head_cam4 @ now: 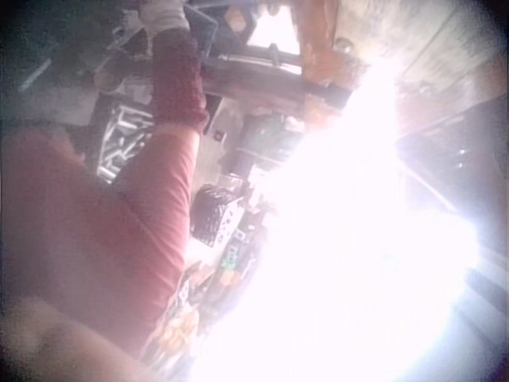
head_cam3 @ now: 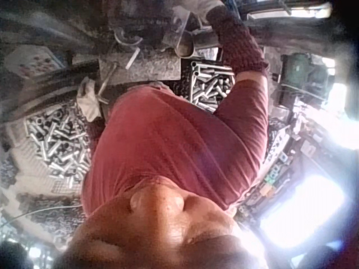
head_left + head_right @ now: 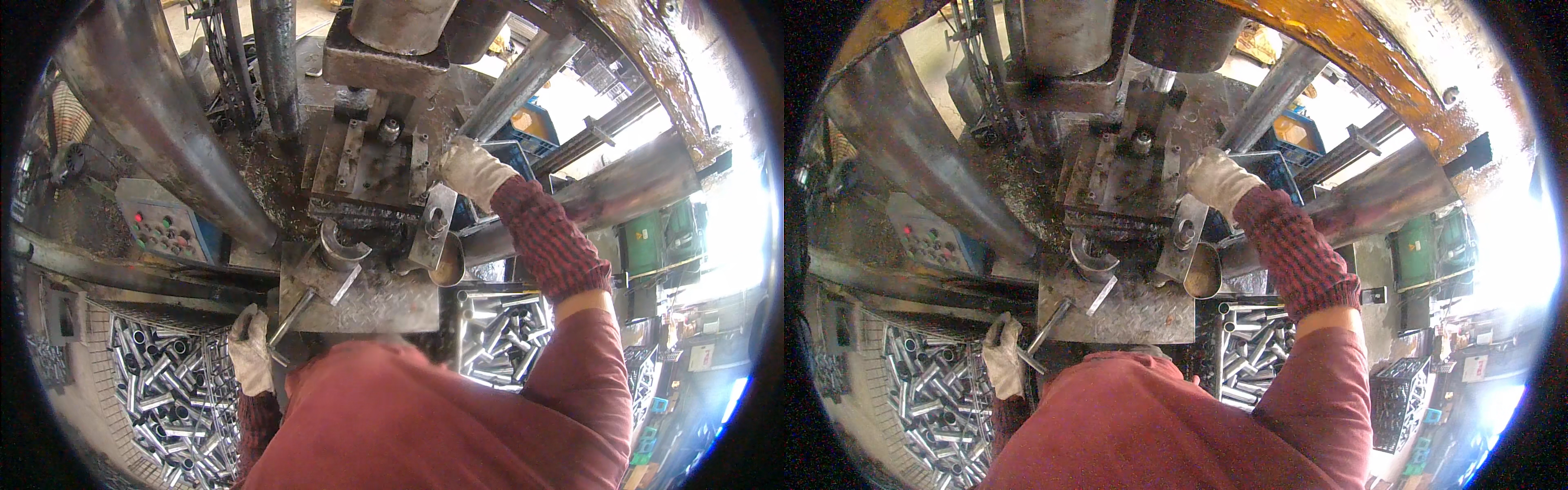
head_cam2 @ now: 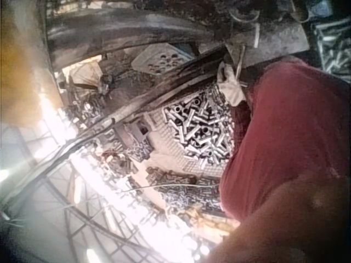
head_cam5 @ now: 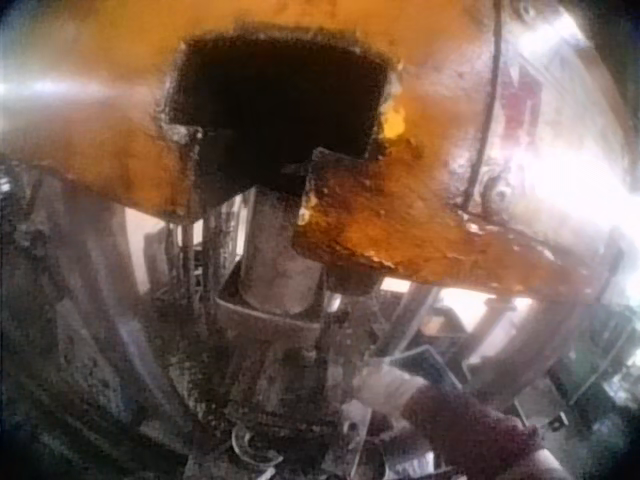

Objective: The person operates a hydraulic press in a workshop, repeatedly placing metal rods into the press, activating the cycle, and removing the formed parts. The person uses gloved hands to handle the rods and the press controls.

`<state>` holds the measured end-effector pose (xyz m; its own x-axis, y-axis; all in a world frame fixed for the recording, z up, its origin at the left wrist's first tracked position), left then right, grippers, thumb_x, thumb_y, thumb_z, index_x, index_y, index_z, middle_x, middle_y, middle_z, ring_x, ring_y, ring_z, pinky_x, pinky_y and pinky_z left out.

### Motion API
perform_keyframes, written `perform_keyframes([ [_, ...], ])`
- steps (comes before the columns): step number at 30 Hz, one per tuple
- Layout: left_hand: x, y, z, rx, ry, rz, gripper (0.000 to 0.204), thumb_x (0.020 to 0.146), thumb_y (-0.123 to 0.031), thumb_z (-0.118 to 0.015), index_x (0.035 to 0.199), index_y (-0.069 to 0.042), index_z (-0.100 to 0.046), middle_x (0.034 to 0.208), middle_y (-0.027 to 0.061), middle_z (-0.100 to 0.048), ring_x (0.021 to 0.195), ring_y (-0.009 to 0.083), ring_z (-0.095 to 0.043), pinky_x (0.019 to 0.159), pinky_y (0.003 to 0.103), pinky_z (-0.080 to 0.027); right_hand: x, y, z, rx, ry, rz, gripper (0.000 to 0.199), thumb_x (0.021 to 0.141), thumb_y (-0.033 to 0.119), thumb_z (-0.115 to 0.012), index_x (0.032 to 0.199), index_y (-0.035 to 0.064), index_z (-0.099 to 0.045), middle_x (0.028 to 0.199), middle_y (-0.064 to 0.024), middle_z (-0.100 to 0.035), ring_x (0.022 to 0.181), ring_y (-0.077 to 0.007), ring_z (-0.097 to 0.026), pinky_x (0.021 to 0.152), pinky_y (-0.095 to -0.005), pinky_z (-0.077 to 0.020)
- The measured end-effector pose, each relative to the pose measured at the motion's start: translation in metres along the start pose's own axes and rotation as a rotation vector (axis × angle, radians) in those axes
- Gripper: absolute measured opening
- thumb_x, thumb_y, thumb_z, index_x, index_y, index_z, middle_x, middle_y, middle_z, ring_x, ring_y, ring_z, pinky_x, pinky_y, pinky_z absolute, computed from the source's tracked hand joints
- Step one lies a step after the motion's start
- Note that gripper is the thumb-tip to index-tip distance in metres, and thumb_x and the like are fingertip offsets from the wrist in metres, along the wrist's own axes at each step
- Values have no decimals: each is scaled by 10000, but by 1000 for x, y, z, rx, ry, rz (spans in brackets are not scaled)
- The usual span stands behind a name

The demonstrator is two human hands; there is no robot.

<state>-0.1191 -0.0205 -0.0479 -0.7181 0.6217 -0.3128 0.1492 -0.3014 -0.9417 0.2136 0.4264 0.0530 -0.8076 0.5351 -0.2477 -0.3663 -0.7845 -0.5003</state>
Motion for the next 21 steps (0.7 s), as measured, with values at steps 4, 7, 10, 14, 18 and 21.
perform_keyframes([
  [4, -5, 6, -1, -126, -30, 150, 483, 1017, -255, -810, 1385, 42, -717, 1173, 128, -764, 1070, 211, -724, 989, 334, -561, 4, 2, -5, -144, -36, 223, 210, 905, 177, -713, 999, 65, -864, 1014, -108, -840, 1032, -322, -798, 973, -467, -591],
  [7, -5, -1, 0, -85, -43, 61, 363, 1017, -205, -807, 1295, 27, -770, 1153, 81, -759, 1040, 156, -688, 965, 309, -547, 9, 1, -1, -141, -73, 263, 213, 909, 177, -708, 1005, 73, -869, 1024, -107, -839, 1044, -325, -795, 959, -475, -599],
  [10, -6, 1, 4, -81, -69, 77, 378, 1011, -207, -816, 1306, 25, -768, 1176, 87, -759, 1054, 169, -686, 977, 314, -544, 13, 3, 4, -207, -75, 257, 214, 913, 176, -708, 1013, 84, -874, 1015, -121, -838, 1047, -338, -797, 940, -475, -611],
  [14, -8, 8, 12, -14, -112, 44, 390, 1012, -206, -812, 1322, 26, -767, 1192, 94, -764, 1068, 179, -683, 981, 325, -543, 15, 2, 4, -204, 51, 258, 214, 911, 166, -712, 1023, 85, -876, 1027, -146, -840, 1047, -371, -802, 919, -487, -630],
  [18, -6, 13, 15, -72, -124, 35, 399, 1007, -224, -818, 1317, 22, -774, 1191, 89, -764, 1056, 178, -680, 965, 328, -544, 23, -1, 3, -89, 110, 257, 217, 893, 167, -731, 1031, 78, -873, 1062, -166, -840, 1041, -396, -803, 918, -492, -640],
  [21, -5, 15, 13, -68, -118, 38, 401, 1003, -234, -824, 1310, 21, -778, 1168, 79, -764, 1029, 170, -679, 941, 319, -547, 27, -3, 3, -32, 151, 233, 207, 916, 205, -749, 1035, 90, -873, 1068, -167, -837, 1047, -401, -798, 912, -487, -639],
])
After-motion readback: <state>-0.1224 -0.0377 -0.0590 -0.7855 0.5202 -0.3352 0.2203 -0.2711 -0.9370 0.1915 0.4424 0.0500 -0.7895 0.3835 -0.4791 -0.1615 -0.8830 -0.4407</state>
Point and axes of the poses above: each hand's wrist, its own x-axis towards the middle knuckle, its own z-axis out of the back of the hand, y = z × x, the point moved 5 cm from there along x, towards the middle knuckle
